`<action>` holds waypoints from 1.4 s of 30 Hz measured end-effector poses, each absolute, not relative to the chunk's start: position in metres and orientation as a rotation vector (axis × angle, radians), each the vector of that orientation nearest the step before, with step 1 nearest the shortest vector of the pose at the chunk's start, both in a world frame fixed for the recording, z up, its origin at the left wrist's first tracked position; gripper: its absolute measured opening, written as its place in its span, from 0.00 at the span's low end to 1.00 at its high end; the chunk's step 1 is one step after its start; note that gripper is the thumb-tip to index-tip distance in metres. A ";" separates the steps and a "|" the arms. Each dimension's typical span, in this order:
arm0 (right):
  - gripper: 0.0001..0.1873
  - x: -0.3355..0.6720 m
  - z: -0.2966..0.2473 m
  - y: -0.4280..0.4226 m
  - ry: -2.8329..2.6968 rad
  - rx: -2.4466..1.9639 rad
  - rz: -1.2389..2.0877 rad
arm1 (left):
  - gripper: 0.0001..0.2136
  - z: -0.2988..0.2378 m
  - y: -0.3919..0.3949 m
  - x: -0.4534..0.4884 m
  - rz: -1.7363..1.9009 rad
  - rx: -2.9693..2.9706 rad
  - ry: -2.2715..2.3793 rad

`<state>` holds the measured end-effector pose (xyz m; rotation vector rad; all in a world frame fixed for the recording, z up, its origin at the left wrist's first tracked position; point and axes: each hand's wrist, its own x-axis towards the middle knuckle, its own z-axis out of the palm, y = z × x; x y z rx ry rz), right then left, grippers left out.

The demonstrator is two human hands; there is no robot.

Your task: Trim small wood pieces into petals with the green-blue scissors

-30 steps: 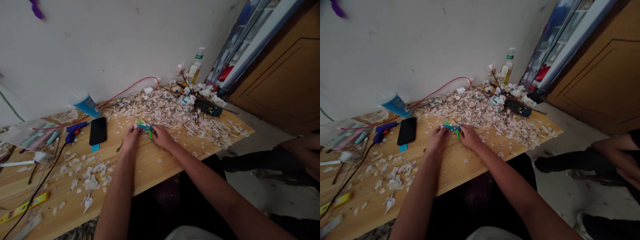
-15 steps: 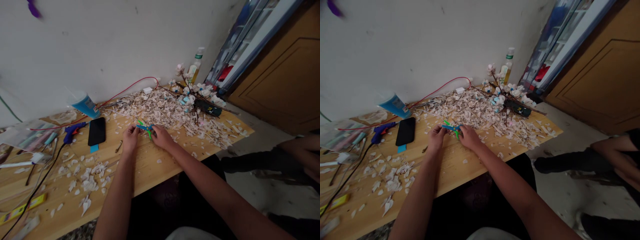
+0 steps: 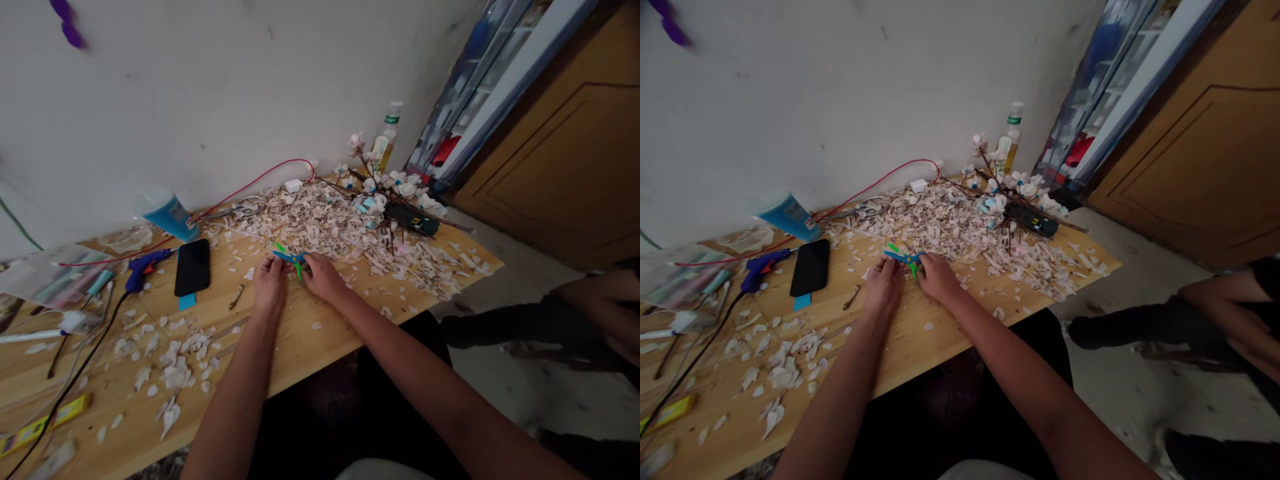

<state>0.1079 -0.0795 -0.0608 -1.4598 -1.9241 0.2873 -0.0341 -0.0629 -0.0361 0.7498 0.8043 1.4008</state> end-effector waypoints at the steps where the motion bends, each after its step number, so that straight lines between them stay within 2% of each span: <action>1: 0.06 0.108 -0.061 -0.080 -1.928 -1.461 0.287 | 0.11 -0.036 -0.063 -0.035 1.404 0.769 0.825; 13: 0.08 0.107 -0.059 -0.080 -1.923 -1.466 0.289 | 0.13 -0.041 -0.060 -0.038 1.434 0.957 0.889; 23: 0.07 0.105 -0.060 -0.079 -1.904 -1.460 0.305 | 0.10 -0.033 -0.056 -0.050 1.359 1.246 1.067; 31: 0.07 0.105 -0.061 -0.079 -1.895 -1.451 0.320 | 0.11 -0.044 -0.059 -0.043 1.392 0.828 0.885; 42: 0.06 0.104 -0.060 -0.081 -1.934 -1.460 0.299 | 0.12 -0.045 -0.058 -0.044 1.418 0.859 0.887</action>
